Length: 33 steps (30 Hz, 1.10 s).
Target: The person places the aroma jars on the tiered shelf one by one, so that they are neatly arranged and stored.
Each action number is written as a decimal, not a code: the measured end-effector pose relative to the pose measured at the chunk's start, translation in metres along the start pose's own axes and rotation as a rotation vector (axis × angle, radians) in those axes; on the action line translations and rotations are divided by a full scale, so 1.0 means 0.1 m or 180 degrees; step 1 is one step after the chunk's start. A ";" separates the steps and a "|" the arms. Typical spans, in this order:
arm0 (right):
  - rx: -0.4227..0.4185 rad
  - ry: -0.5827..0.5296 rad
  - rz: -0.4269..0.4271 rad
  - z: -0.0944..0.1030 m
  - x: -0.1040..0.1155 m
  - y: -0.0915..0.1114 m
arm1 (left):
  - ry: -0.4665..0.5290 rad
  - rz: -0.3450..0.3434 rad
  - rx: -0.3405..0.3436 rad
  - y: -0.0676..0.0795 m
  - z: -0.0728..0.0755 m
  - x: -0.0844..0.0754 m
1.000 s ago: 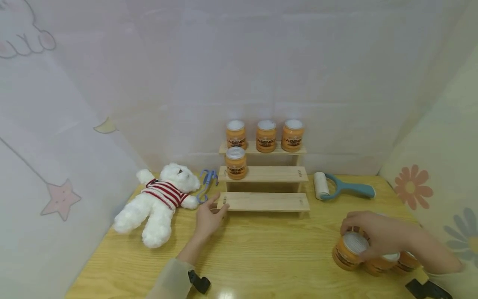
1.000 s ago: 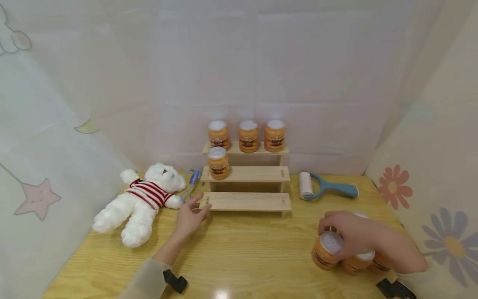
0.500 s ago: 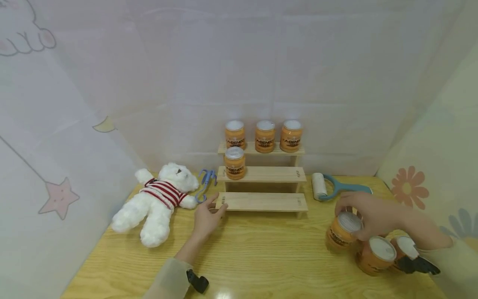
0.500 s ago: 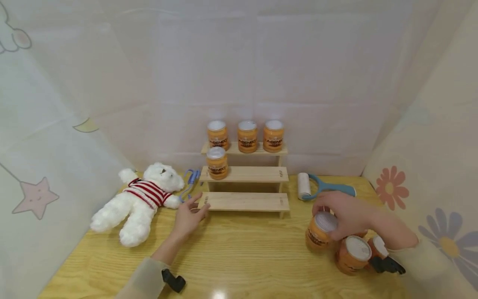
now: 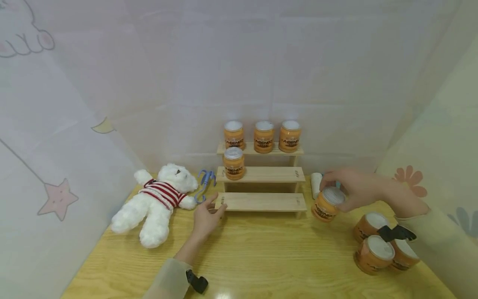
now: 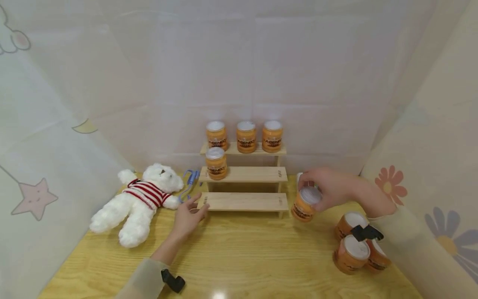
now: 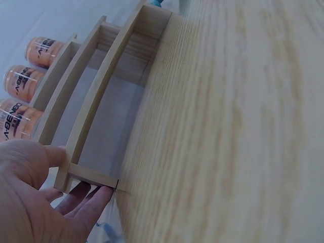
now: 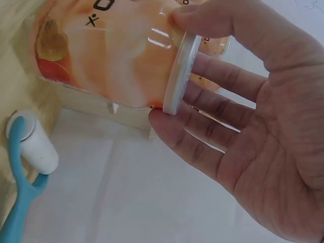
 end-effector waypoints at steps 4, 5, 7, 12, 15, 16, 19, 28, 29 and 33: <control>0.0013 0.0085 -0.0028 0.11 0.04 -0.18 | -0.0001 0.0019 0.0001 0.00 0.00 0.00; 0.0012 0.0099 -0.0029 0.14 0.05 -0.23 | -0.0001 0.0020 0.0002 0.00 -0.01 0.01; 0.0010 0.0119 -0.0002 0.20 0.07 -0.32 | -0.0001 0.0028 0.0002 0.00 -0.01 0.01; 0.0002 -0.0007 0.0030 0.29 0.09 -0.58 | -0.0027 0.0023 -0.0040 0.00 0.01 0.00; -0.0116 -0.0052 0.0085 0.35 0.09 -0.74 | -0.0046 0.0022 -0.0072 0.00 0.02 0.00; -0.0159 -0.0050 0.0098 0.37 0.09 -0.79 | -0.0054 0.0026 -0.0073 0.00 0.02 0.00; -0.0262 -0.0023 0.0165 0.43 0.12 -0.95 | -0.0051 0.0029 -0.0063 -0.01 0.02 0.00; -0.0325 0.0239 0.0349 0.48 0.29 -1.42 | -0.0005 0.0019 -0.0034 -0.02 0.06 -0.02; -0.0308 0.0303 0.0364 0.48 0.31 -1.46 | -0.0007 0.0030 -0.0031 -0.02 0.07 -0.02; -0.0246 0.0426 0.0417 0.43 0.36 -1.61 | -0.0025 0.0022 0.0013 -0.04 0.09 -0.03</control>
Point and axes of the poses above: each hand's wrist, its own y-axis away from the middle knuckle, its own z-axis out of the back of the hand, x = y × z, the point moved 9 cm from there along -y, towards the middle knuckle
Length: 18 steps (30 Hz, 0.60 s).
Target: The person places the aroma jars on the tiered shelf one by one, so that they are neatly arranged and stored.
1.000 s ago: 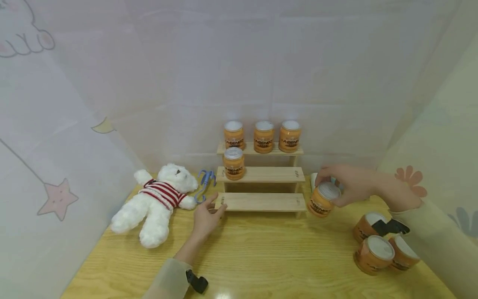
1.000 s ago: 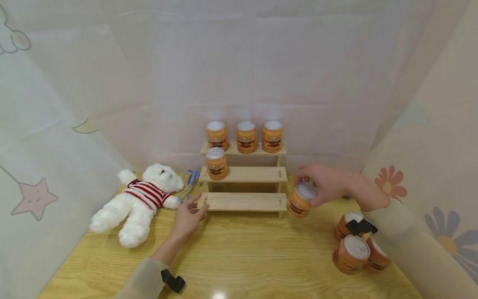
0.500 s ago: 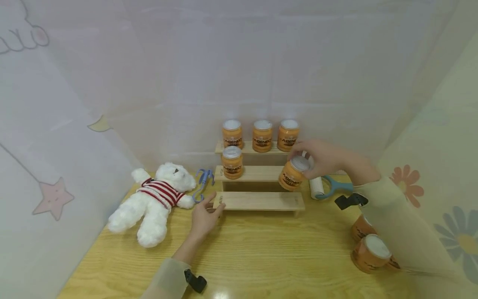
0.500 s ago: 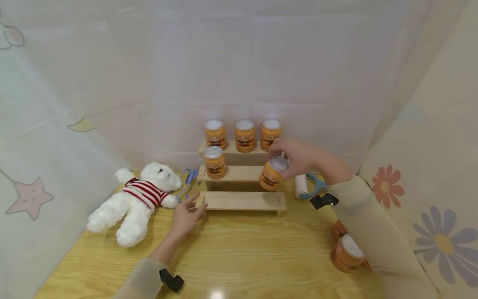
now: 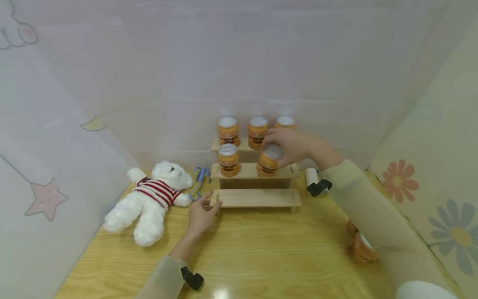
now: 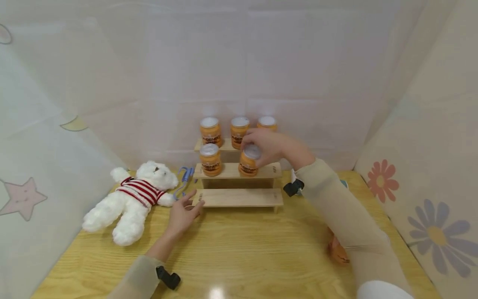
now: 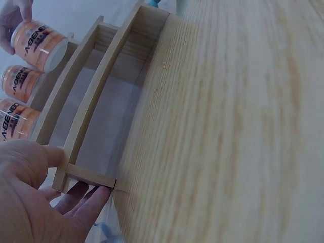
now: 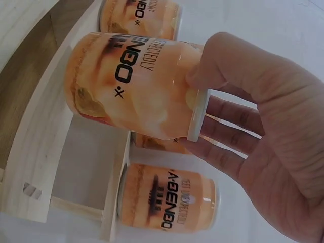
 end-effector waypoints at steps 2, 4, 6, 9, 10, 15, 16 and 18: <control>0.0029 0.0015 0.0007 -0.04 0.01 -0.06 | -0.0007 0.0008 0.0025 0.00 0.00 0.01; 0.0057 0.0035 0.0016 -0.08 0.01 -0.11 | -0.0010 0.0018 0.0041 0.00 0.00 0.01; 0.0089 0.0064 0.0019 -0.12 0.03 -0.16 | -0.0008 0.0034 0.0048 0.01 0.00 0.02; 0.0162 0.0096 -0.0035 -0.17 0.03 -0.22 | -0.0003 0.0050 0.0044 0.02 0.00 0.03; 0.0186 0.0102 -0.0064 -0.19 0.04 -0.23 | 0.0001 0.0047 0.0044 0.03 0.00 0.03; 0.0260 0.0159 -0.0142 -0.24 0.06 -0.28 | 0.0018 0.0042 0.0034 0.04 -0.01 0.03; 0.0259 0.0166 -0.0146 -0.25 0.06 -0.29 | 0.0011 0.0038 0.0028 0.04 -0.01 0.03; 0.0248 0.0193 -0.0154 -0.26 0.07 -0.31 | -0.0007 0.0028 0.0005 0.04 0.00 0.03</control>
Point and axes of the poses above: each hand's wrist, its own y-axis away from the middle knuckle, its own z-axis out of the back of the hand, x = y × z, the point moved 9 cm from there along -y, towards the middle knuckle
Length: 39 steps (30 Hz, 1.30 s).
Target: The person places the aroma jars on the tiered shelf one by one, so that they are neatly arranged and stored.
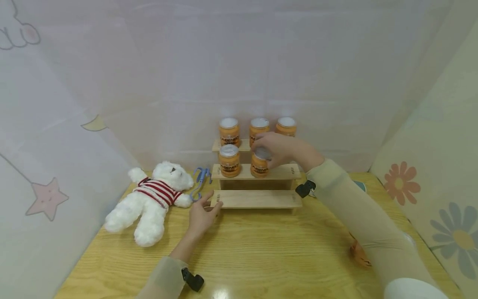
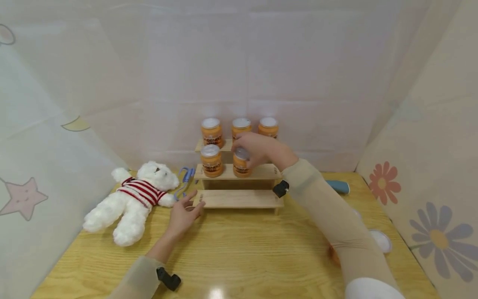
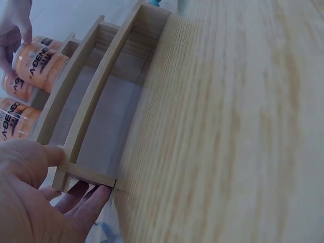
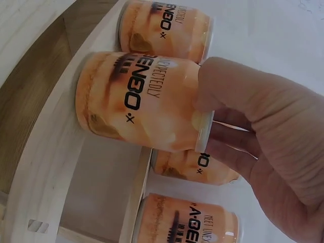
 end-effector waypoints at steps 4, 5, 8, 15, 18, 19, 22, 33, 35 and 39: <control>0.0039 0.0058 -0.0091 -0.07 -0.02 -0.03 | -0.0052 -0.0016 -0.0019 0.00 0.00 0.01; 0.0052 0.0078 -0.0111 -0.09 -0.02 -0.03 | -0.0054 -0.0017 -0.0021 0.01 0.00 0.01; 0.0066 0.0139 -0.0154 -0.18 -0.05 -0.03 | -0.0043 -0.0014 -0.0028 0.01 -0.01 0.02; -0.0043 0.0177 -0.0149 -0.29 -0.05 0.05 | -0.0007 -0.0019 -0.0039 0.01 -0.03 0.01; -0.0073 0.0278 -0.0113 -0.30 -0.04 0.09 | -0.0009 -0.0019 -0.0053 0.02 -0.04 0.01; -0.0089 0.0316 -0.0089 -0.31 -0.03 0.10 | -0.0004 -0.0013 -0.0056 0.02 -0.04 0.01; -0.0173 0.0370 -0.0016 -0.31 0.00 0.10 | -0.0002 0.0000 -0.0079 0.02 -0.03 0.01; -0.0614 0.0422 -0.0019 -0.25 0.02 0.11 | -0.0092 0.0010 -0.0140 0.02 0.01 0.01; -0.0687 0.0442 -0.0002 -0.22 0.04 0.12 | -0.0093 0.0021 -0.0146 0.02 0.02 0.01; -0.0881 0.0424 -0.0020 -0.14 0.02 0.21 | -0.0061 0.0040 -0.0140 0.03 0.01 0.01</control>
Point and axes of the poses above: each hand's wrist, its own y-axis away from the middle knuckle, its own z-axis out of the back of the hand, x = y × z, the point moved 9 cm from there along -y, towards the middle knuckle
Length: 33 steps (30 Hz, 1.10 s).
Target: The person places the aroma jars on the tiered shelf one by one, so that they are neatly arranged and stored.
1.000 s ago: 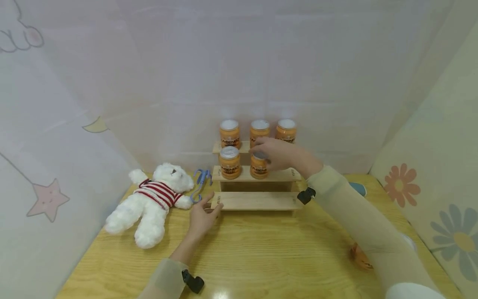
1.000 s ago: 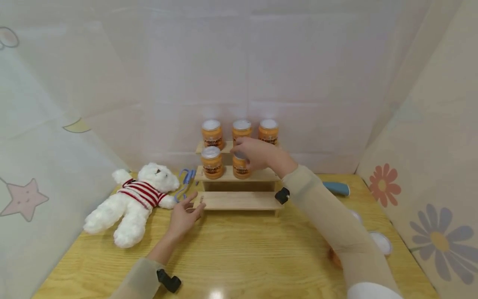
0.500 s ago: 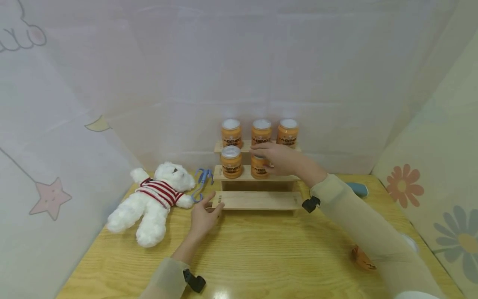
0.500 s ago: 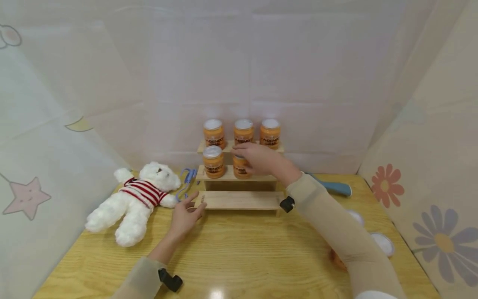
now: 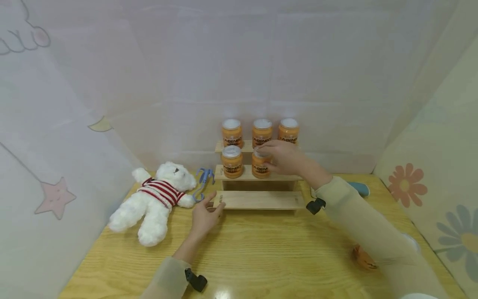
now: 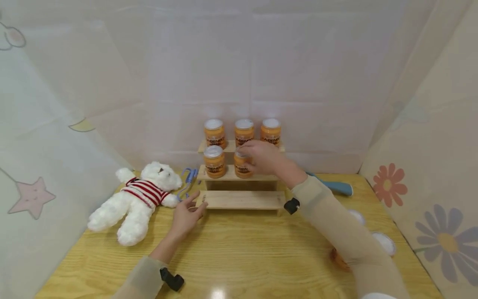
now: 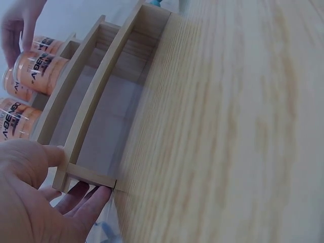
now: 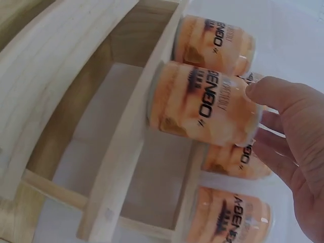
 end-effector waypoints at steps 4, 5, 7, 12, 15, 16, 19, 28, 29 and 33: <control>-0.0164 -0.0173 -0.0075 0.14 -0.12 0.16 | 0.0026 -0.0047 0.0021 0.00 -0.03 -0.03; -0.0198 -0.0274 -0.0081 0.17 -0.16 0.21 | 0.0030 -0.0067 0.0018 0.00 -0.04 -0.04; -0.0256 -0.0462 -0.0102 0.25 -0.26 0.34 | 0.0056 -0.0106 0.0029 0.00 -0.05 -0.05; -0.0346 -0.0708 -0.0203 0.43 -0.47 0.74 | 0.0090 -0.0091 0.0064 -0.01 -0.08 0.00; -0.0393 -0.0657 -0.0234 0.54 -0.56 0.99 | 0.0113 -0.0094 0.0087 -0.02 -0.09 0.03; -0.0402 -0.0645 -0.0219 0.57 -0.59 1.06 | 0.0112 -0.0108 0.0085 -0.02 -0.09 0.03; -0.0312 -0.0600 -0.0235 0.64 -0.64 1.29 | 0.0127 -0.0141 0.0083 -0.03 -0.09 0.03; 0.0533 -0.0669 -0.0586 0.45 -0.81 1.96 | 0.0178 -0.0080 0.0057 0.00 -0.10 0.03; 0.0575 -0.0705 -0.0653 0.44 -0.82 2.03 | 0.0169 -0.0087 0.0057 0.00 -0.10 0.02; 0.0670 -0.0823 -0.0816 0.40 -0.88 2.26 | 0.0145 -0.0092 0.0055 0.00 -0.10 -0.01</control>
Point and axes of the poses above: each hand's wrist, its own y-axis away from the middle knuckle, its own z-axis out of the back of the hand, x = y × z, the point moved 9 cm from there along -y, towards the middle knuckle
